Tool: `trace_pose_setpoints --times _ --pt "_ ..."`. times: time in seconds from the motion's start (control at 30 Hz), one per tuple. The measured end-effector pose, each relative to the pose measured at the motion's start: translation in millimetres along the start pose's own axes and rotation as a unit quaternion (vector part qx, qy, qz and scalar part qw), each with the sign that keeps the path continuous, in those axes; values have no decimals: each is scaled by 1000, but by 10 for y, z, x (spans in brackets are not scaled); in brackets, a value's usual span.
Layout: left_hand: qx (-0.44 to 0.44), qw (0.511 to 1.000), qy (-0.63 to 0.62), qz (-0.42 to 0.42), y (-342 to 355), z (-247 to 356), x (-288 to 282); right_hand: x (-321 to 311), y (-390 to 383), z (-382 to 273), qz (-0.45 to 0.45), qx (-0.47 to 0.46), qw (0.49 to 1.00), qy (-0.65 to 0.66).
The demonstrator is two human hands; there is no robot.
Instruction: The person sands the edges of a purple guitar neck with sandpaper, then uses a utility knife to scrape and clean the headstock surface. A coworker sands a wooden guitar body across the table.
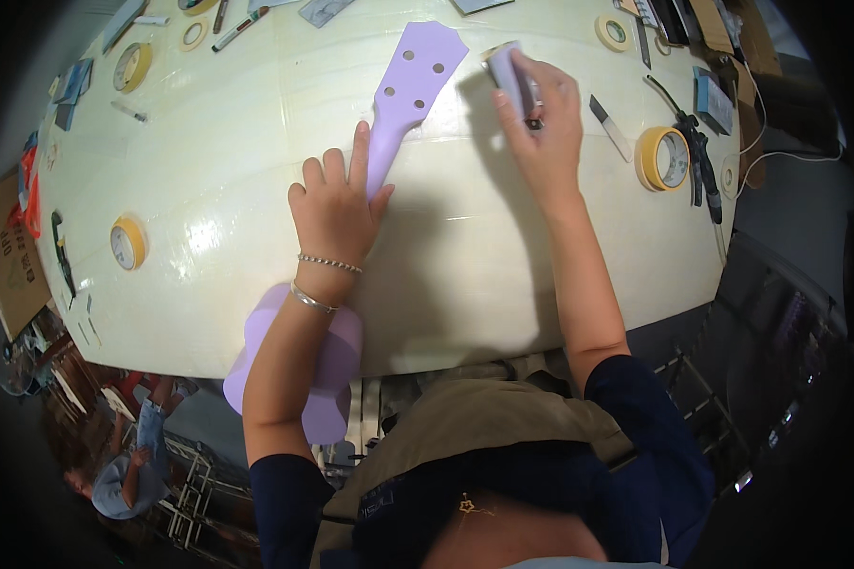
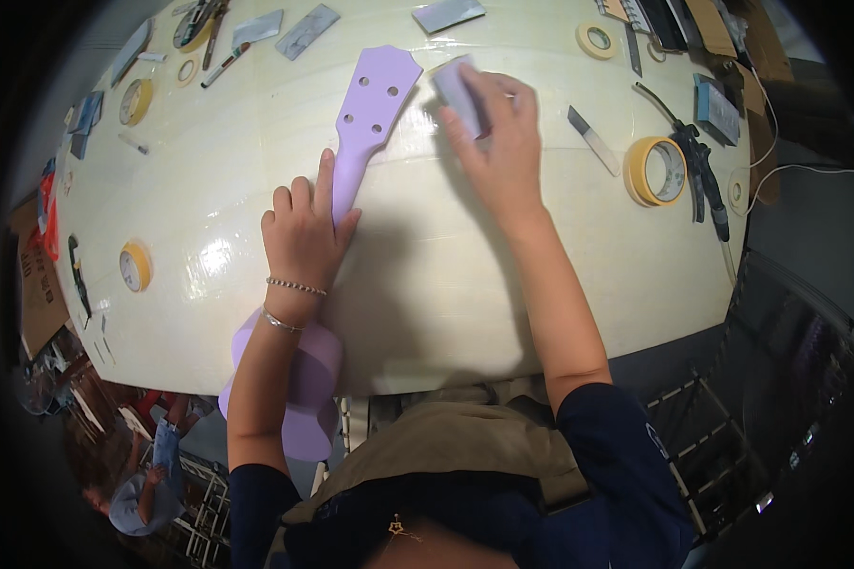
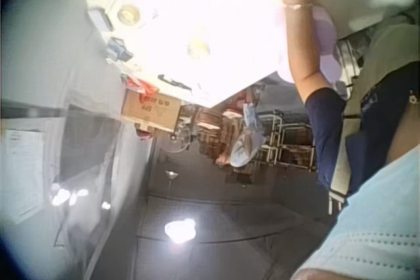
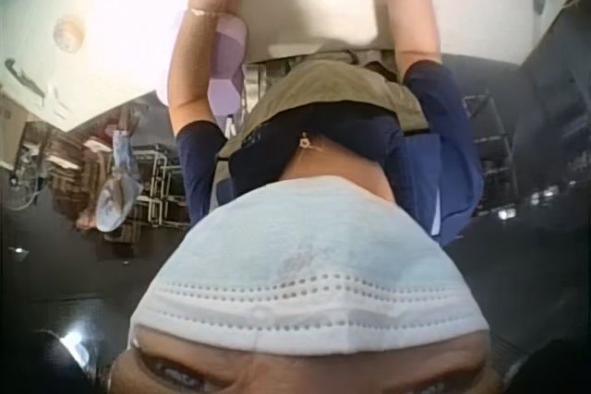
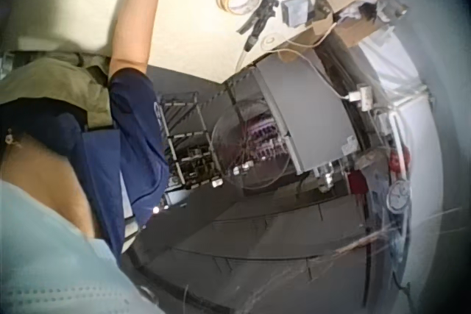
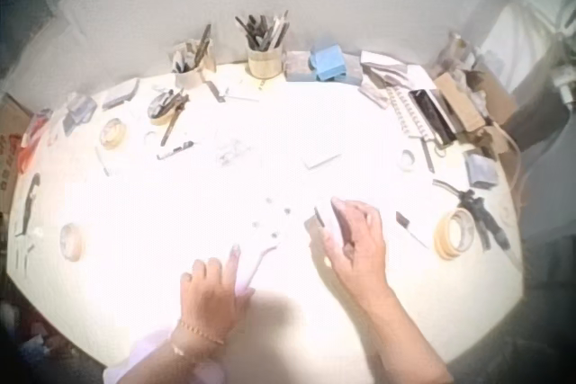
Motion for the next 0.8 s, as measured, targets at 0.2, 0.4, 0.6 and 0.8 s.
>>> trace_pose_setpoints --times 0.2,0.4,0.6,0.8 --pt "-7 996 -24 -81 228 87 60 504 -112 117 3 -186 967 -173" --pt "28 997 -62 -28 200 -4 154 594 -258 139 21 -167 954 -249" --pt "32 995 -79 -52 220 -36 107 655 -173 40 26 -141 959 -245" --pt "40 995 -75 -43 252 -25 163 606 110 54 9 -104 955 -278"
Point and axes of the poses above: each hand's wrist, its own y-axis towards the middle knuckle, its own x-axis out of the palm, z = x × y, the point moved 2 cm from there along y, towards the middle knuckle, and after that the axes turned 10 degrees about y, right-handed, at the moved point
